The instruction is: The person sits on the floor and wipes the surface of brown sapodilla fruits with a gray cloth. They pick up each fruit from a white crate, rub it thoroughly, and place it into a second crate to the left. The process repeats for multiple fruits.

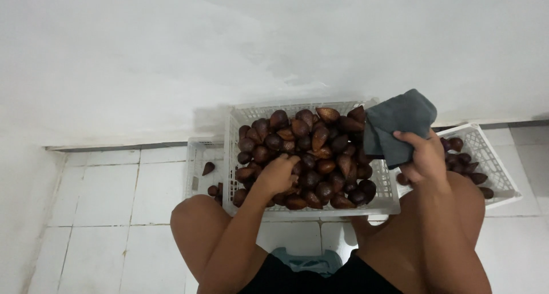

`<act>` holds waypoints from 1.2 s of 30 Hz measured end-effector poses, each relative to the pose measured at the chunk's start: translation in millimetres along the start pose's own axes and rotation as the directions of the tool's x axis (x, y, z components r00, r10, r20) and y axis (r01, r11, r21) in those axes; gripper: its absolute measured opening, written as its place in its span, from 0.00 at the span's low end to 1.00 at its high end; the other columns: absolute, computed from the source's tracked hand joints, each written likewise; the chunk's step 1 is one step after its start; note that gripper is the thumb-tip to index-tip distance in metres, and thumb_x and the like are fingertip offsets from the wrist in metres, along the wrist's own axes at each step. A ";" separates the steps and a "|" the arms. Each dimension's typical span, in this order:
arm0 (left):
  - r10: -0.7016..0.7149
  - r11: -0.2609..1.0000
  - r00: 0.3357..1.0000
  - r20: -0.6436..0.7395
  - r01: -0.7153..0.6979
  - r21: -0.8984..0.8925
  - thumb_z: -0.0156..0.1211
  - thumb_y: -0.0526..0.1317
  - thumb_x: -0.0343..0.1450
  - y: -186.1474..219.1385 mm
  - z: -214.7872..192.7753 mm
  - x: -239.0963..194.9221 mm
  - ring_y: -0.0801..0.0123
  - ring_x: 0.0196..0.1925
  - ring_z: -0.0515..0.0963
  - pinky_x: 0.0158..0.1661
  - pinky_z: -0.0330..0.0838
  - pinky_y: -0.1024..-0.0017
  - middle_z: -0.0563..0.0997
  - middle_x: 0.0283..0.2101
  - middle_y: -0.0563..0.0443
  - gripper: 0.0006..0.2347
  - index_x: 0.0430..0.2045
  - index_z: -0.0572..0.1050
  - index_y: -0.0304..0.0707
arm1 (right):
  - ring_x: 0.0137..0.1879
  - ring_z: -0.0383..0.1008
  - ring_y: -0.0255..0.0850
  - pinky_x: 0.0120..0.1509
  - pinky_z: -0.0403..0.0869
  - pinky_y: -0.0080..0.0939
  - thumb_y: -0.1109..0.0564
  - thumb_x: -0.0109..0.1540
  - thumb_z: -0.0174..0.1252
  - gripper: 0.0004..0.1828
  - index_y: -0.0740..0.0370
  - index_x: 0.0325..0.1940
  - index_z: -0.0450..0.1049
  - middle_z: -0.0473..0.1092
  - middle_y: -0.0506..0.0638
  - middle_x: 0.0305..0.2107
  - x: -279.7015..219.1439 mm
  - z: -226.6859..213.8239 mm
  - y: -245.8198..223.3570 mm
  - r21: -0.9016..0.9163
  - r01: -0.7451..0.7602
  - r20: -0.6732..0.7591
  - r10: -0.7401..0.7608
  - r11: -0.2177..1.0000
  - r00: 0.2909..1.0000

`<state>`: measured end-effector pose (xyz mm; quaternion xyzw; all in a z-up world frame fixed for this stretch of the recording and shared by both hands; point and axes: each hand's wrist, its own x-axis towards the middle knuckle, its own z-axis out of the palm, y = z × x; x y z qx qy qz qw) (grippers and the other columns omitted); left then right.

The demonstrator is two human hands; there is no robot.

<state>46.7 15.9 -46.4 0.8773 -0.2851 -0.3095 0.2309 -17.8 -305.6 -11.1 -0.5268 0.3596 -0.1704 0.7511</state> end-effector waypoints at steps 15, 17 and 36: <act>-0.143 0.324 0.908 -0.393 -0.332 -0.886 0.64 0.32 0.72 25.7 16.5 1.0 0.55 0.54 0.77 0.54 0.77 0.54 0.77 0.53 0.37 0.16 0.54 0.73 0.30 | 0.62 0.69 0.73 0.65 0.66 0.70 0.67 0.48 0.63 0.39 0.76 0.65 0.67 0.69 0.76 0.56 -107.4 100.8 36.7 -0.116 0.862 0.657 -0.613 0.493 0.439; -0.133 0.326 0.886 -0.444 -0.384 -0.864 0.62 0.30 0.71 42.2 8.5 -14.1 0.58 0.53 0.75 0.54 0.75 0.55 0.77 0.50 0.42 0.13 0.51 0.74 0.31 | 0.68 0.63 0.69 0.69 0.59 0.73 0.59 0.55 0.62 0.38 0.67 0.70 0.64 0.63 0.71 0.64 -116.0 97.3 38.7 -0.147 0.908 0.747 -0.558 0.393 0.362; 0.406 0.752 0.569 -0.715 -0.653 -0.092 0.66 0.29 0.69 54.4 7.4 -20.6 0.49 0.53 0.79 0.54 0.76 0.52 0.76 0.49 0.44 0.19 0.55 0.75 0.33 | 0.51 0.79 0.50 0.52 0.79 0.54 0.41 0.69 0.57 0.24 0.62 0.59 0.77 0.77 0.62 0.48 -63.0 81.7 60.1 -0.222 -0.041 0.282 0.104 0.974 0.954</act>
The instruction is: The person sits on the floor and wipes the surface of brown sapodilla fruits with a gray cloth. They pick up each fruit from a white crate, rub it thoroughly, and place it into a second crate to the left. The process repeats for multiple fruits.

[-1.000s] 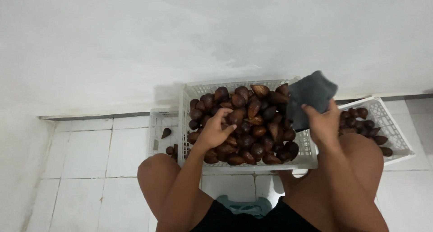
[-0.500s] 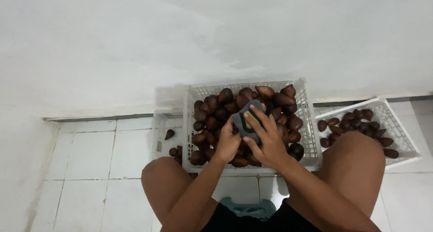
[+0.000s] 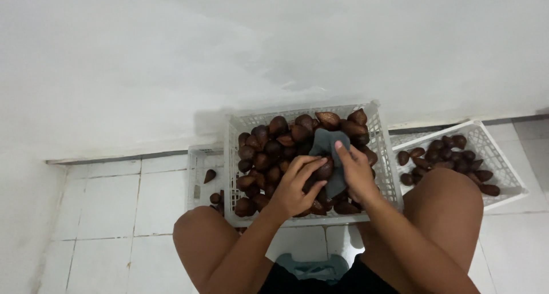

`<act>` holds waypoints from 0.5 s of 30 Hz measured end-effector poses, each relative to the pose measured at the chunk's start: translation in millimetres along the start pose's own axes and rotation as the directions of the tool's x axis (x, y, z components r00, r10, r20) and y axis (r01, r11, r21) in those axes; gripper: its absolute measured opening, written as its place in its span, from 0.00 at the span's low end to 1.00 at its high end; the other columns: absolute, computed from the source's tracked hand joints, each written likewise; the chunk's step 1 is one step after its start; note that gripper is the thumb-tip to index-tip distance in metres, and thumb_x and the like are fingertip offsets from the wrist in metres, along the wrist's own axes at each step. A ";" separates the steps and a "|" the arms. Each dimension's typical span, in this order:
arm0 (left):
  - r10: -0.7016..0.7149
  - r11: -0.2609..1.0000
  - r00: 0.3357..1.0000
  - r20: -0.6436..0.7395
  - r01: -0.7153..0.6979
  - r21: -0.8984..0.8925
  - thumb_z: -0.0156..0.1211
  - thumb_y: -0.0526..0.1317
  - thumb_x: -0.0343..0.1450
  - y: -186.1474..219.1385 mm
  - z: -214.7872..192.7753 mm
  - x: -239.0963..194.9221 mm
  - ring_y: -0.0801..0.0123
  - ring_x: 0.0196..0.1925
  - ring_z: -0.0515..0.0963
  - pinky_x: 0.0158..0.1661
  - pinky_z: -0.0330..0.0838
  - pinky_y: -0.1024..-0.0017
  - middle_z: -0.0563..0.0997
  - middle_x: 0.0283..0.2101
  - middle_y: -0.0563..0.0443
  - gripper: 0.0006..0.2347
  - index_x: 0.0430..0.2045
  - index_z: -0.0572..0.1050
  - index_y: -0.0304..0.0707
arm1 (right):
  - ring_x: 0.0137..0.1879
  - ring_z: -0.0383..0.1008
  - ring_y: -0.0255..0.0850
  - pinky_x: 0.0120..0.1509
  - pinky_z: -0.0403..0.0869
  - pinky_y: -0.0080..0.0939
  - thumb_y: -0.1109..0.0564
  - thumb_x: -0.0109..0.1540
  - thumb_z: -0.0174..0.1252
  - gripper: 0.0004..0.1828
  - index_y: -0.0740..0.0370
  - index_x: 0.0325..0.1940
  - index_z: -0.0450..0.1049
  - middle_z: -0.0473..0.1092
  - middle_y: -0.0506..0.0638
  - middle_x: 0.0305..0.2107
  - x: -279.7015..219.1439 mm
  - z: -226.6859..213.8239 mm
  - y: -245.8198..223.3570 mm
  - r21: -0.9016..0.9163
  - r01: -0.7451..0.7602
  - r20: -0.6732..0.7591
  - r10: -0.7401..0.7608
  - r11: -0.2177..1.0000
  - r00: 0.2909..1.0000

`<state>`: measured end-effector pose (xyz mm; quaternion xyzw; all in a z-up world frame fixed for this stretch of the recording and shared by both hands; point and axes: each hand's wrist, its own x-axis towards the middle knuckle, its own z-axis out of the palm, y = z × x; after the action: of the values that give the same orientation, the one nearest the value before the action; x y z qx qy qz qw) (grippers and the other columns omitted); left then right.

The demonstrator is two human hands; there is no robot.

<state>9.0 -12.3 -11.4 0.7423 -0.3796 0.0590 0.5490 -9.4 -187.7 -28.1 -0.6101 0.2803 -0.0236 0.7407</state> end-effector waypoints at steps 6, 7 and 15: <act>-0.410 0.846 0.911 -0.036 0.366 -0.388 0.58 0.29 0.72 8.1 0.2 3.2 0.56 0.58 0.75 0.52 0.77 0.61 0.74 0.57 0.41 0.19 0.59 0.72 0.35 | 0.61 0.74 0.57 0.57 0.74 0.61 0.37 0.67 0.56 0.37 0.69 0.67 0.64 0.70 0.69 0.58 3.7 -8.8 -33.1 0.308 -0.174 -0.064 0.202 0.935 0.977; -0.408 0.847 0.912 -0.038 0.363 -0.388 0.58 0.29 0.72 7.8 -1.5 5.0 0.56 0.58 0.75 0.52 0.77 0.61 0.74 0.57 0.41 0.19 0.59 0.72 0.35 | 0.61 0.74 0.57 0.57 0.74 0.61 0.37 0.67 0.56 0.37 0.69 0.67 0.64 0.70 0.69 0.58 3.6 -13.8 -25.8 0.307 -0.171 -0.063 0.199 0.936 0.978; -0.550 0.748 0.835 -0.002 0.491 -0.447 0.64 0.26 0.66 0.8 9.6 -6.0 0.61 0.60 0.71 0.59 0.73 0.57 0.72 0.52 0.43 0.24 0.58 0.69 0.35 | 0.58 0.75 0.59 0.64 0.70 0.57 0.40 0.65 0.54 0.27 0.61 0.59 0.77 0.72 0.60 0.59 -2.0 -6.1 19.6 -0.433 0.899 0.528 -0.827 -0.066 0.194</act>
<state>1.1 -17.6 -17.6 0.6734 -0.1233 -0.1322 0.7168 -19.8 -187.3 -45.9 -0.8638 -0.2232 -0.3530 0.2820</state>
